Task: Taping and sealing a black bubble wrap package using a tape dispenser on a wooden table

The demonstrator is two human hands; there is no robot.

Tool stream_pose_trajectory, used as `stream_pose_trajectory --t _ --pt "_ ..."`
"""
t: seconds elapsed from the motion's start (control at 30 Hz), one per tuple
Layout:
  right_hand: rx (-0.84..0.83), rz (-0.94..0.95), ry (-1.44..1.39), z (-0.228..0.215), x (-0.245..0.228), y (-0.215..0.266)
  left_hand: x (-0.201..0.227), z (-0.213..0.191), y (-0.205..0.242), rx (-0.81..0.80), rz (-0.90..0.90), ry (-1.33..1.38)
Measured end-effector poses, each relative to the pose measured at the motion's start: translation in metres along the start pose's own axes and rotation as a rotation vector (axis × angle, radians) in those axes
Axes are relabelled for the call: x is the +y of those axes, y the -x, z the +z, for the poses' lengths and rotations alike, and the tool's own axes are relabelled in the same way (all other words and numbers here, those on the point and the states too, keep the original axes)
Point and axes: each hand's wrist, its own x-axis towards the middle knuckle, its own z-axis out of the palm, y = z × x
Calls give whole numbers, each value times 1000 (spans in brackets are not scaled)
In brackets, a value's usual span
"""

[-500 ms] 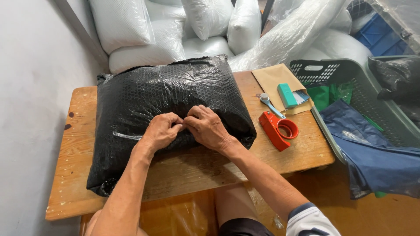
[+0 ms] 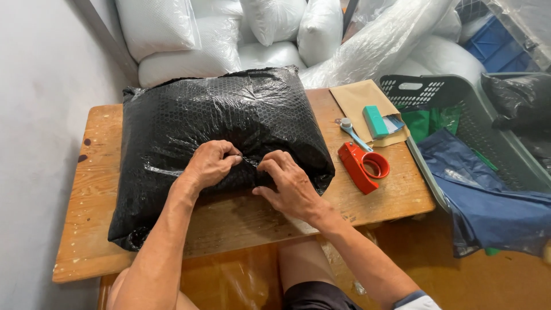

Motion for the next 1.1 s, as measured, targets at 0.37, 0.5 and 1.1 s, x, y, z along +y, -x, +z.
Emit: stream_pose_trajectory --t 0.37,0.5,1.1 --pt "161 -256 444 31 52 -22 15 -8 12 -25 48 -24" --pt "145 -79 413 48 72 -19 21 -10 15 -12 46 -24" --pt "255 164 265 44 54 -22 23 17 12 206 150 -200"
